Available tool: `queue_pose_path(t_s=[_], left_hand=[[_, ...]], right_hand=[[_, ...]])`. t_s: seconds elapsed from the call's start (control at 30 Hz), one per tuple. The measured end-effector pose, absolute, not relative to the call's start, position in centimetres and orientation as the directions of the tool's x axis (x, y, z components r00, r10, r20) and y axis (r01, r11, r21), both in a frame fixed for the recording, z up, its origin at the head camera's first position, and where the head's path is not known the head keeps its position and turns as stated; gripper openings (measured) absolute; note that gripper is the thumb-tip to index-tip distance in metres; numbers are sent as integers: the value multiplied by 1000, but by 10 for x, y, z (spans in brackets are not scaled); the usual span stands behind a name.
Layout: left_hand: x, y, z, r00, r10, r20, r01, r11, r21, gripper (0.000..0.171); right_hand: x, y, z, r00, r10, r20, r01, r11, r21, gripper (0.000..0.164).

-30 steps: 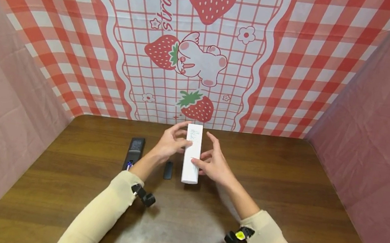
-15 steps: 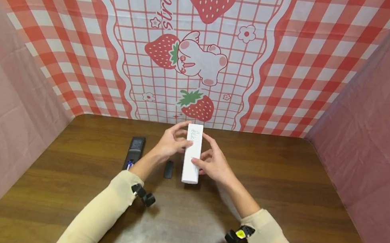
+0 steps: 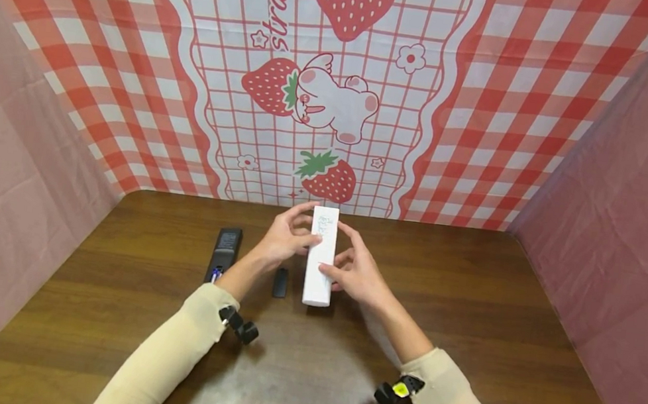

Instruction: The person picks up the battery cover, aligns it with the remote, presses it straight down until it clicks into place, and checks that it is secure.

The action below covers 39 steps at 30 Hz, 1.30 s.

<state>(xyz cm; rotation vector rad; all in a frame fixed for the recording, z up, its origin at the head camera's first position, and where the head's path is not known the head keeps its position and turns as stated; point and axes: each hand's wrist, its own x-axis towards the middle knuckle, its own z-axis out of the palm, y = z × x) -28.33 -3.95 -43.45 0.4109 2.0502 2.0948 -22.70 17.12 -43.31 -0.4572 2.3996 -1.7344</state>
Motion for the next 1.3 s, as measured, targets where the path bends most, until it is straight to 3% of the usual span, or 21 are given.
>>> queue_pose_path(t_s=[1.3], left_hand=[[-283, -34, -442, -947, 316, 65, 65, -10, 998, 82]], right_hand=[[-224, 174, -429, -940, -340, 26, -159, 371, -915, 94]])
